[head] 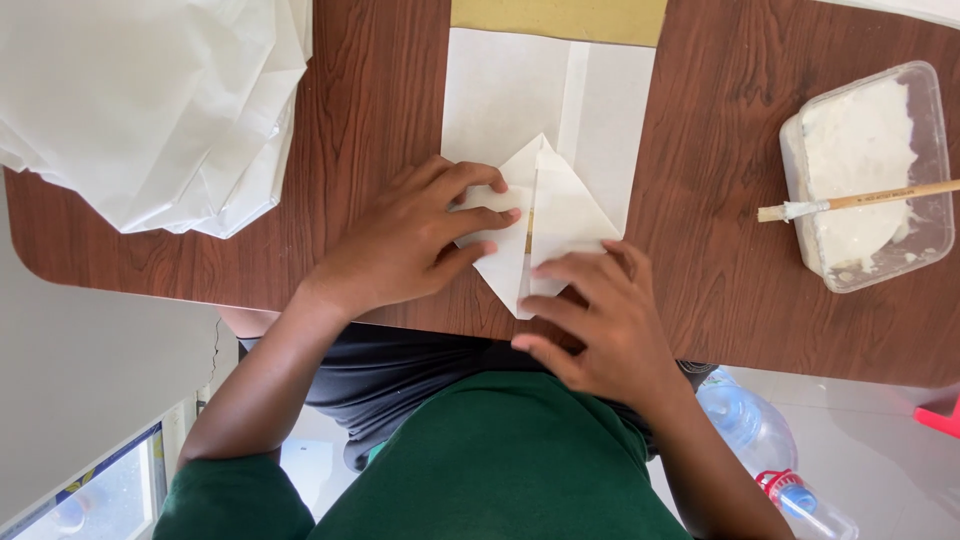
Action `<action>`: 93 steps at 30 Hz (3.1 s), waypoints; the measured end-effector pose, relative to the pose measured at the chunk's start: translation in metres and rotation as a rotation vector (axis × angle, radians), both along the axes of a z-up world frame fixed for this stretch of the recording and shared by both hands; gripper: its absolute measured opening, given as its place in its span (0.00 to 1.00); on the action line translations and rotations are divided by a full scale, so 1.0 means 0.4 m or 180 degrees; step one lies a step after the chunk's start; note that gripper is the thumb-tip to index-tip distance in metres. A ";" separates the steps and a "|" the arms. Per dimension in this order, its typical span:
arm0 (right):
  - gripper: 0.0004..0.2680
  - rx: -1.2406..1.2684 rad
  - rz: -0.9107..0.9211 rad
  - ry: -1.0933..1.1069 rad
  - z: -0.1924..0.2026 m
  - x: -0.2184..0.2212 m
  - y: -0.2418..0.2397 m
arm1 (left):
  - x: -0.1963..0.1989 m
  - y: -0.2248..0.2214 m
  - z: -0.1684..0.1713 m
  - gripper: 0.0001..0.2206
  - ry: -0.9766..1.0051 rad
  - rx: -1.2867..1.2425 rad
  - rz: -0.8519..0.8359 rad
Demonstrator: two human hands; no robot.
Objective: Manually assembling paper bags by folding sheets and applying glue with a brush.
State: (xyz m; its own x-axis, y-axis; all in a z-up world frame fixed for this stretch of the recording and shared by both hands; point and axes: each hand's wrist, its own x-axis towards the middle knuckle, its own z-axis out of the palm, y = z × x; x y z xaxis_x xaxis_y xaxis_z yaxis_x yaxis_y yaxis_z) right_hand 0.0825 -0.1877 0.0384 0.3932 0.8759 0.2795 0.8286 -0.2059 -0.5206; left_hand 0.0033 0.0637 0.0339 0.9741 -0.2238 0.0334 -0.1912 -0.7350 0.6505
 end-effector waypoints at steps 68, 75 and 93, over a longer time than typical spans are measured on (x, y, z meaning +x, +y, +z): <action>0.14 0.3142 -0.2527 0.0117 0.004 0.483 -0.516 | 0.684 -0.412 0.094 0.62 0.0237 0.0781 -0.1776; 0.05 0.2942 -0.1449 -0.0793 -0.053 0.471 -0.536 | 0.712 -0.441 0.091 0.68 -0.0144 0.1133 -0.1813; 0.13 0.3471 -0.2625 -0.0575 -0.024 0.450 -0.525 | 0.677 -0.422 0.129 0.68 -0.0100 0.1362 -0.1715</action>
